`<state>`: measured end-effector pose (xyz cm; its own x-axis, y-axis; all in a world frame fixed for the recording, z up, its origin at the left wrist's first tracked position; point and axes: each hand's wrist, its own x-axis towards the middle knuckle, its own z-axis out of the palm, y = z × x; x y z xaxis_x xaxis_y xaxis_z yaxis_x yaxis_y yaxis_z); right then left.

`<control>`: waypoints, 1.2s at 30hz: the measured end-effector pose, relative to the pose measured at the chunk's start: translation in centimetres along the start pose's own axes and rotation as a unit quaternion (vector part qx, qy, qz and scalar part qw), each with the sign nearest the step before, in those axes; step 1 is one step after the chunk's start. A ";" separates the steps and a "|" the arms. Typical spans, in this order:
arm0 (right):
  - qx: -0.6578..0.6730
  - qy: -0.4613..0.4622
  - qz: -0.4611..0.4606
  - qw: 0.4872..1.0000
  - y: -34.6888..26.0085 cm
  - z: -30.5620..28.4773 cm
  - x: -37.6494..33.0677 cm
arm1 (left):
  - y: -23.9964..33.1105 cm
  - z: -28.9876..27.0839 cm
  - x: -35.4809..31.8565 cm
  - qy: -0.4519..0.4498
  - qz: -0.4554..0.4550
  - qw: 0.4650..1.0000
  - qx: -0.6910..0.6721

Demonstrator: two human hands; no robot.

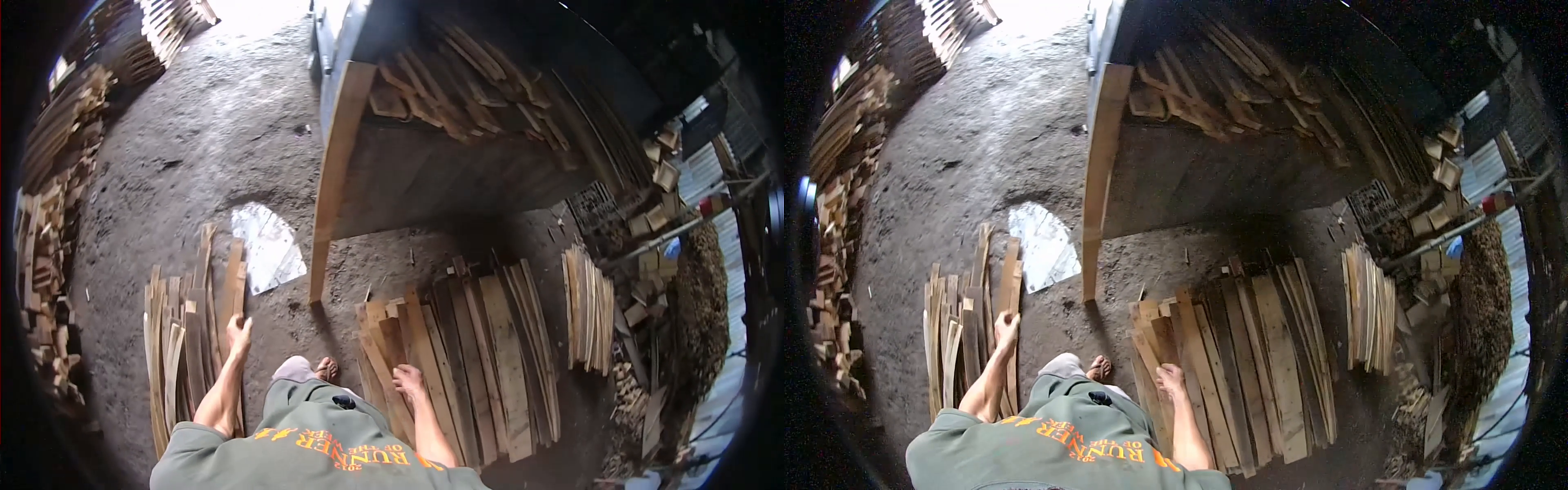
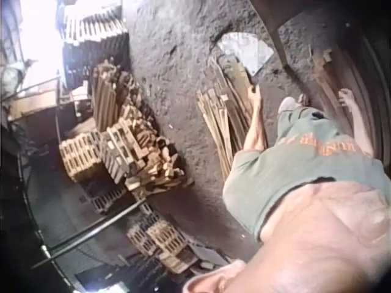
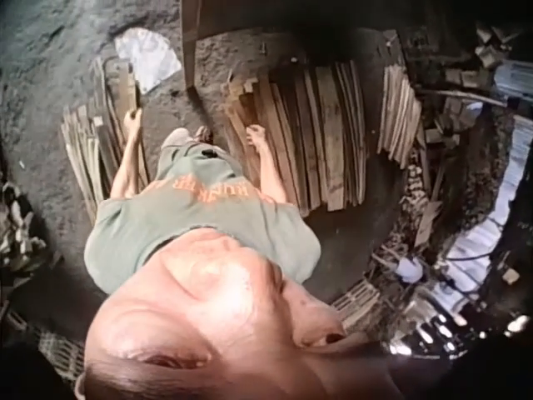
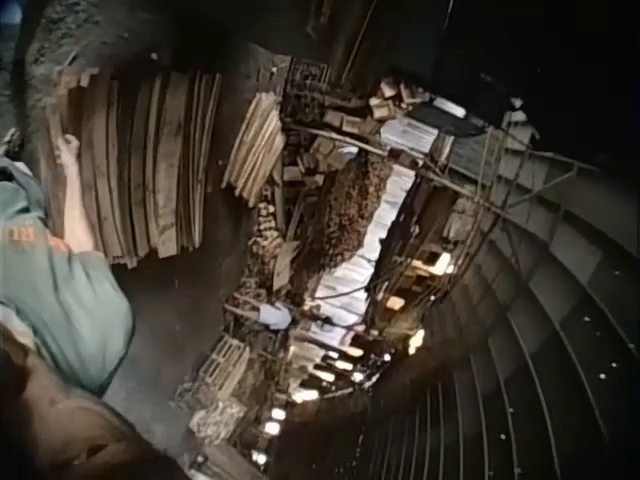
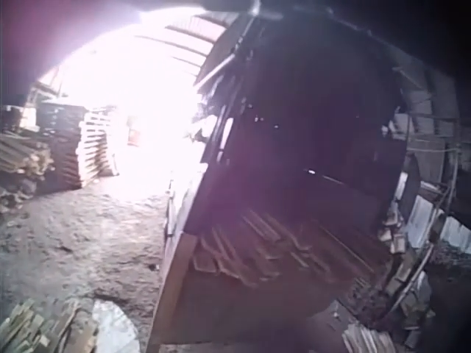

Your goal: Manually sorting and moving wooden planks in a woodworking facility.

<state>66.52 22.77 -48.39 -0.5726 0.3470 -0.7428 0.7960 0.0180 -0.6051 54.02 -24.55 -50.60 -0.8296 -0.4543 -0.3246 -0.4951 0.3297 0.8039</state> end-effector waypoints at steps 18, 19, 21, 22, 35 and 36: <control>-0.325 0.327 -0.547 0.698 -56.3 -16.0 -3.1 | 73.9 6.8 17.2 0.293 0.617 0.698 -0.215; -0.360 0.344 -0.583 0.642 -59.0 -16.3 -2.6 | 74.4 7.1 17.5 0.236 0.618 0.700 -0.268; -0.351 0.364 -0.594 0.626 -63.7 -16.4 -0.9 | 74.5 7.7 18.0 0.175 0.617 0.699 -0.318; -0.338 0.371 -0.628 0.595 -65.8 -16.5 0.1 | 74.3 7.8 18.2 0.176 0.621 0.697 -0.311; 0.109 0.254 -0.671 0.688 -81.8 -16.0 12.3 | 73.9 8.0 19.1 0.231 0.648 0.677 -0.262; 0.122 0.271 -0.648 0.702 -82.1 -15.8 12.9 | 73.9 8.0 19.1 0.238 0.639 0.681 -0.266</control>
<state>-3.11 40.56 -3.82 -0.5729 0.4950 0.6533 -0.4185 0.5087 -0.7524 -0.45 -2.21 -1.40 -0.2543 -0.3366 0.9067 0.8220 0.4188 0.3860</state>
